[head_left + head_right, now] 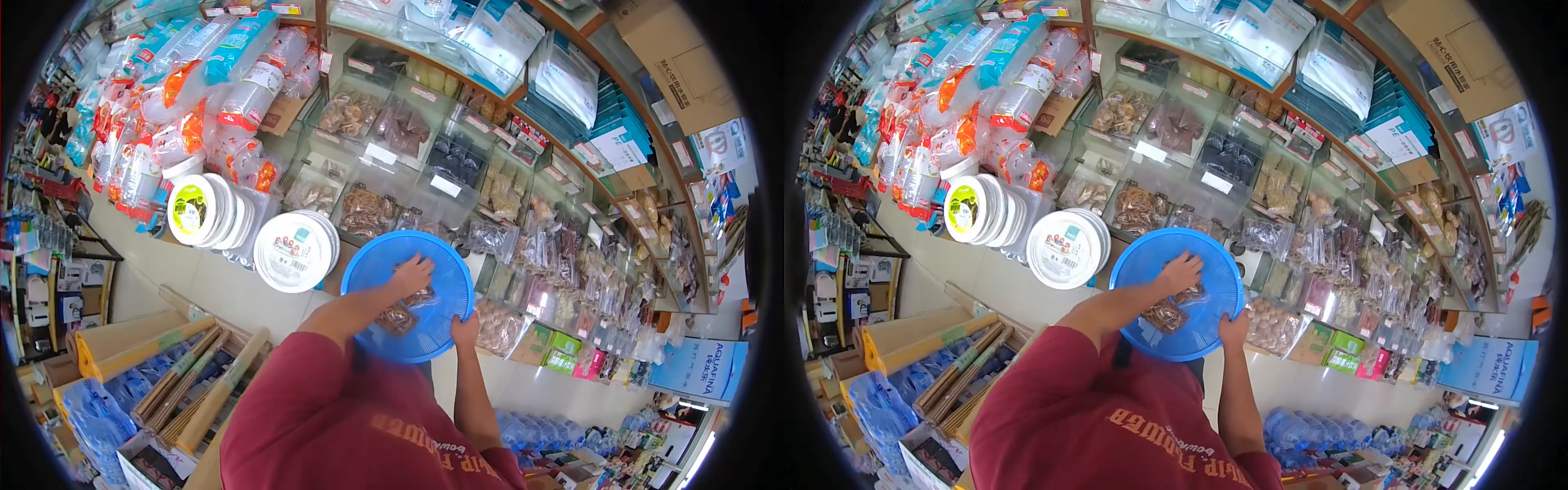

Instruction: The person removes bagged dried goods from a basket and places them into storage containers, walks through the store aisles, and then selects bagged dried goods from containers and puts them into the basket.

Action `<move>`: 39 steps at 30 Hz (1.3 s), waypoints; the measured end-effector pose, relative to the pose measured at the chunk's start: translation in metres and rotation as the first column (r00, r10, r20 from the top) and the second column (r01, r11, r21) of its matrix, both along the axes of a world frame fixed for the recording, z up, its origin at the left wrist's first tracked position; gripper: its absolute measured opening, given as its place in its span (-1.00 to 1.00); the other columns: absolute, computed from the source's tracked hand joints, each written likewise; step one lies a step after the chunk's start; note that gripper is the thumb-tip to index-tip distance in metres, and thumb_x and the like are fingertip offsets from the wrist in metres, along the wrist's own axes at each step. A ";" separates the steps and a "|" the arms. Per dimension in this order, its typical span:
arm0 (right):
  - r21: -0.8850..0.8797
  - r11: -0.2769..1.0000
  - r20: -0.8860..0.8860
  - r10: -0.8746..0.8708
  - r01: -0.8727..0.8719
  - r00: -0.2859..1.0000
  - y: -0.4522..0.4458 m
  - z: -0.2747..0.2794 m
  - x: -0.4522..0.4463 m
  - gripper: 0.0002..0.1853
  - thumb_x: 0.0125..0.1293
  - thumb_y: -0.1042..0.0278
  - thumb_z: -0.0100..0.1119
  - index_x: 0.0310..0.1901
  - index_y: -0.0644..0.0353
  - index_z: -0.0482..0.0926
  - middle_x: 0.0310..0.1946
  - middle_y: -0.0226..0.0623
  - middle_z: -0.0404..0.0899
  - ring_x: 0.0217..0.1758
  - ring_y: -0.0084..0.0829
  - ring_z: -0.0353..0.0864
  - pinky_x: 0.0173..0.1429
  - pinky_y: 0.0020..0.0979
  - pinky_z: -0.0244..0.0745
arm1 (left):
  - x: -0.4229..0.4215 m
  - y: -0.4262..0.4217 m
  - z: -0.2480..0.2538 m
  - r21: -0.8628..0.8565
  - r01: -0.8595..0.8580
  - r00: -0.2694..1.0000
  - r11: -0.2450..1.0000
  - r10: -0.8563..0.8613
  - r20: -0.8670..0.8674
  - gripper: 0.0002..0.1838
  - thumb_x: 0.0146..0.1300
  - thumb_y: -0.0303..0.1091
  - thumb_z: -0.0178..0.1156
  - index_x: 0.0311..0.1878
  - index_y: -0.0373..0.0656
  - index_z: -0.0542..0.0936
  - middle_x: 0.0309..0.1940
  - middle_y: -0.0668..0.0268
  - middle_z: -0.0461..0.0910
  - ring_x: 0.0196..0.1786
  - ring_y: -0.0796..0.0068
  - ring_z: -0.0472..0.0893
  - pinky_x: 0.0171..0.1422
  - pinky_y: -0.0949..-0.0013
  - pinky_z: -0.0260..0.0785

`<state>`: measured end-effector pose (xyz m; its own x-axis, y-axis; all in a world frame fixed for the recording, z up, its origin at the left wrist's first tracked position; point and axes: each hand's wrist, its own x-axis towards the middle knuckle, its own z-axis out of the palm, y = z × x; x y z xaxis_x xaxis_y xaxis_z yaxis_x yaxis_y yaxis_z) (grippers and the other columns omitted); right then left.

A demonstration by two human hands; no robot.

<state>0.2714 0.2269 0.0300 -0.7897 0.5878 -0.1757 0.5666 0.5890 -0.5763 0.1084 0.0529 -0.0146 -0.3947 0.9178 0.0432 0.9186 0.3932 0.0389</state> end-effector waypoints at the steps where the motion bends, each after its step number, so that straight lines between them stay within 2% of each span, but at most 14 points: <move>1: -0.012 1.000 -0.056 -0.017 0.017 0.998 -0.002 -0.001 0.004 -0.74 0.05 0.50 0.18 -0.17 0.33 0.53 -0.29 0.02 0.62 -0.18 0.00 0.63 -0.03 -0.14 0.47 | -0.001 0.002 -0.002 0.052 0.025 1.000 0.998 -0.024 -0.012 -0.74 0.15 -0.28 0.08 -0.13 -0.07 0.62 0.03 0.25 0.48 0.21 0.22 0.37 0.34 -0.04 0.12; 3: -0.031 0.998 -0.108 -0.050 0.047 0.993 -0.006 0.000 0.010 -0.75 0.06 0.51 0.18 -0.18 0.34 0.53 -0.29 0.01 0.62 -0.18 -0.01 0.63 -0.03 -0.15 0.47 | -0.003 0.004 0.000 0.096 0.064 0.998 0.993 -0.062 -0.020 -0.76 0.12 -0.28 0.10 -0.18 -0.07 0.64 0.01 0.26 0.48 0.19 0.23 0.37 0.33 -0.04 0.13; 6: -0.054 0.995 -0.072 -0.090 0.086 0.993 -0.009 0.003 0.024 -0.75 0.07 0.52 0.16 -0.17 0.36 0.53 -0.26 0.04 0.63 -0.15 0.00 0.64 -0.05 -0.15 0.49 | -0.001 0.000 0.032 0.120 0.028 0.999 0.992 -0.031 0.023 -0.61 -0.01 -0.19 0.25 -0.07 -0.07 0.59 -0.01 0.27 0.47 0.18 0.22 0.37 0.29 -0.05 0.16; 8: -0.215 0.963 -0.068 -0.179 0.161 0.981 0.001 -0.022 0.041 -0.76 0.10 0.55 0.15 -0.16 0.36 0.54 -0.23 -0.02 0.64 -0.14 -0.11 0.66 -0.04 -0.21 0.49 | -0.003 -0.005 0.062 0.092 -0.124 0.950 0.988 0.092 0.297 -0.36 -0.22 -0.09 0.41 0.02 -0.08 0.52 0.01 0.26 0.46 0.19 0.20 0.37 0.25 -0.04 0.18; 12: -0.359 0.885 0.026 -0.307 0.296 0.951 -0.006 -0.036 0.066 -0.76 0.16 0.60 0.11 -0.11 0.34 0.53 -0.22 -0.19 0.64 -0.18 -0.36 0.63 -0.02 -0.34 0.47 | -0.014 -0.035 0.122 0.233 -0.294 0.856 0.927 0.147 0.495 -0.21 -0.37 -0.06 0.48 0.06 -0.07 0.45 0.03 0.22 0.44 0.17 0.17 0.39 0.19 -0.01 0.19; 14: -0.395 0.860 -0.019 -0.360 0.324 0.933 -0.009 -0.041 0.075 -0.75 0.17 0.61 0.10 -0.08 0.35 0.53 -0.21 -0.19 0.64 -0.18 -0.37 0.62 -0.01 -0.35 0.46 | -0.032 -0.056 0.139 0.439 -0.524 0.784 0.730 0.212 0.583 -0.31 -0.38 -0.16 0.45 -0.03 -0.08 0.49 0.00 0.22 0.46 0.13 0.17 0.45 0.10 0.01 0.25; 16: -0.405 0.849 -0.015 -0.377 0.339 0.926 -0.014 -0.034 0.075 -0.74 0.17 0.62 0.10 -0.07 0.35 0.52 -0.20 -0.18 0.64 -0.17 -0.36 0.62 0.00 -0.34 0.47 | -0.056 -0.080 0.143 0.419 -0.614 0.733 0.668 0.287 0.617 -0.29 -0.33 -0.11 0.44 0.02 -0.03 0.46 0.03 0.20 0.44 0.14 0.14 0.42 0.15 0.02 0.20; 19: -0.387 0.852 0.009 -0.379 0.352 0.926 -0.017 -0.029 0.071 -0.72 0.17 0.62 0.09 -0.05 0.37 0.51 -0.20 -0.17 0.64 -0.17 -0.34 0.62 0.00 -0.33 0.47 | -0.091 -0.111 0.136 0.331 -0.675 0.711 0.659 0.462 0.530 -0.26 -0.33 -0.09 0.47 0.04 -0.04 0.45 0.07 0.22 0.42 0.16 0.14 0.41 0.15 0.00 0.22; 21: -0.358 0.865 0.035 -0.363 0.351 0.931 -0.016 -0.029 0.067 -0.72 0.18 0.61 0.09 -0.04 0.37 0.51 -0.20 -0.17 0.64 -0.16 -0.34 0.62 0.00 -0.32 0.47 | -0.112 -0.120 0.114 0.097 -0.740 0.640 0.666 0.653 0.405 -0.20 -0.32 -0.13 0.50 0.10 -0.07 0.43 0.14 0.21 0.39 0.20 0.12 0.40 0.20 -0.01 0.25; 24: -0.313 0.891 0.052 -0.329 0.328 0.943 -0.014 -0.034 0.065 -0.71 0.18 0.62 0.07 -0.03 0.38 0.50 -0.19 -0.16 0.64 -0.16 -0.33 0.62 0.01 -0.31 0.47 | -0.132 -0.124 0.060 -0.037 -0.687 0.680 0.726 0.660 0.318 -0.11 -0.29 -0.08 0.53 0.19 -0.06 0.37 0.23 0.22 0.31 0.28 0.14 0.33 0.23 -0.03 0.23; 28: -0.392 0.848 0.025 -0.379 0.358 0.925 -0.018 -0.032 0.063 -0.71 0.18 0.62 0.07 -0.03 0.38 0.50 -0.17 -0.16 0.63 -0.14 -0.34 0.61 0.02 -0.32 0.46 | -0.122 -0.117 0.011 -0.217 -0.642 0.720 0.735 0.675 0.159 -0.23 -0.14 -0.17 0.45 0.21 -0.03 0.37 0.29 0.16 0.24 0.35 0.08 0.24 0.27 -0.05 0.22; 31: -0.397 0.843 0.022 -0.387 0.363 0.922 -0.021 -0.028 0.064 -0.71 0.19 0.62 0.07 -0.03 0.38 0.50 -0.17 -0.17 0.63 -0.13 -0.35 0.61 0.02 -0.33 0.46 | -0.113 -0.107 -0.014 -0.325 -0.592 0.642 0.737 0.675 0.363 -0.37 -0.01 -0.23 0.34 0.20 -0.02 0.41 0.33 0.12 0.19 0.38 0.05 0.20 0.30 -0.07 0.20; 35: -0.353 0.859 0.073 -0.370 0.371 0.926 -0.023 -0.030 0.069 -0.72 0.20 0.62 0.07 -0.03 0.37 0.51 -0.17 -0.19 0.64 -0.12 -0.36 0.61 0.02 -0.35 0.46 | -0.099 -0.109 -0.046 -0.346 -0.598 0.664 0.723 0.689 0.291 -0.46 0.07 -0.21 0.26 0.17 -0.01 0.45 0.33 0.13 0.19 0.38 0.07 0.20 0.32 -0.06 0.19; 39: -0.345 0.864 0.031 -0.380 0.366 0.925 -0.025 -0.033 0.072 -0.75 0.16 0.54 0.14 -0.10 0.41 0.53 -0.22 -0.07 0.65 -0.14 -0.22 0.65 0.01 -0.27 0.47 | -0.107 -0.111 -0.029 -0.405 -0.579 0.632 0.708 0.703 0.326 -0.50 0.13 -0.22 0.18 0.19 0.01 0.45 0.33 0.17 0.22 0.39 0.06 0.19 0.35 -0.07 0.13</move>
